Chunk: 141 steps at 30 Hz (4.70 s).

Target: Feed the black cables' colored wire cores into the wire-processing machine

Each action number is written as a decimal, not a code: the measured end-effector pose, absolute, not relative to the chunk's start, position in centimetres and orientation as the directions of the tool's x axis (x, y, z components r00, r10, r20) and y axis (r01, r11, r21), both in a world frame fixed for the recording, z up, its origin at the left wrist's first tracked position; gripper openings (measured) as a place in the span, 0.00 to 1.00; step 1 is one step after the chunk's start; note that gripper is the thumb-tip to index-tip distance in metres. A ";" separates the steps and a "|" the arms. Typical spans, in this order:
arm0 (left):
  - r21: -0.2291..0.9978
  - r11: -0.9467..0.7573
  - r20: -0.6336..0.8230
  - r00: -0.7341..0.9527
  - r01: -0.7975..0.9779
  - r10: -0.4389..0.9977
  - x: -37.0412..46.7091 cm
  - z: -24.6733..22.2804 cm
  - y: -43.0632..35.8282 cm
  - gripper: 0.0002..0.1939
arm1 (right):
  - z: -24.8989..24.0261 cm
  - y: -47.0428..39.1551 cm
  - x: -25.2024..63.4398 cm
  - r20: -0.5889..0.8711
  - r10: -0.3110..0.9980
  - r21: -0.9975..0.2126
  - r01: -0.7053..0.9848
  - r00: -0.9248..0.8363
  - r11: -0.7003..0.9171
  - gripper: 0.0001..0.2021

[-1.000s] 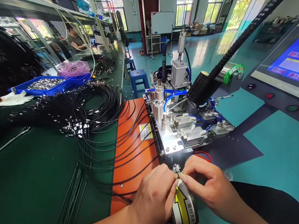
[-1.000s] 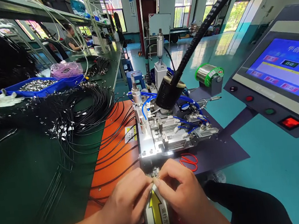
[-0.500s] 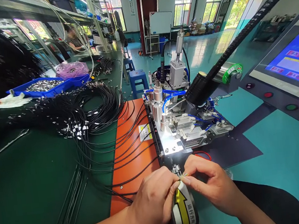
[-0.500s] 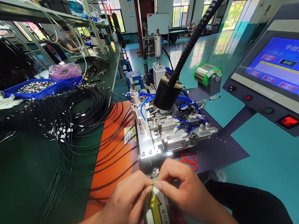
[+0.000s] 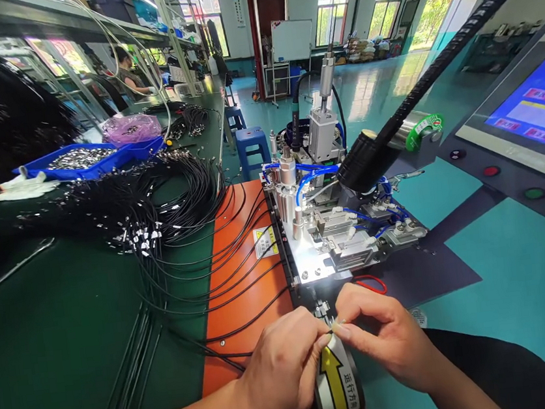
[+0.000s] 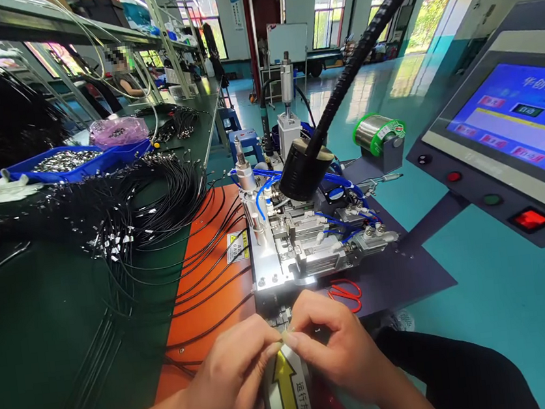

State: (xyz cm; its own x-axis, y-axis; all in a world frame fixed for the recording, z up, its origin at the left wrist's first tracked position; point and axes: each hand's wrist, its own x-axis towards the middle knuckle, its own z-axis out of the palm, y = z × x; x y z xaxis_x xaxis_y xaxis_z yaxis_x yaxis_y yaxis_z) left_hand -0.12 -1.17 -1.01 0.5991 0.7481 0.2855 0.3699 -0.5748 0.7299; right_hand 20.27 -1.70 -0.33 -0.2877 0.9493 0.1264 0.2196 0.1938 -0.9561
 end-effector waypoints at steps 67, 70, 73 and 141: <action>0.550 -0.649 0.338 0.571 0.525 0.748 0.1 -2.2 -0.2 0.12 | -4.3 -1.3 18.9 -0.192 0.980 -0.976 0.116 -0.054 -0.185 0.15; 0.547 -0.644 0.318 0.579 0.535 0.750 0.0 -2.2 -0.2 0.13 | -4.4 -1.3 19.0 -0.191 0.980 -0.976 0.114 -0.056 -0.184 0.15; 0.536 -0.642 0.292 0.593 0.548 0.750 0.0 -2.3 -0.3 0.13 | -4.4 -1.3 19.0 -0.198 0.979 -0.975 0.113 -0.056 -0.191 0.15; 0.234 -0.787 0.174 0.772 0.571 0.611 0.1 -0.8 0.6 0.12 | -5.2 -1.1 19.0 -0.205 0.976 -0.976 0.093 -0.079 -0.198 0.14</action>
State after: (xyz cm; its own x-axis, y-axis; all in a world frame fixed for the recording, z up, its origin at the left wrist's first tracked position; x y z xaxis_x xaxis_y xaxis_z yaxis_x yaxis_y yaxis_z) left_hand 0.10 0.60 -0.80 0.7721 0.6114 0.1736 0.5708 -0.7871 0.2338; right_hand 18.97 -1.07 -5.24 -0.0792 0.9755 -0.2053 0.0934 -0.1977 -0.9758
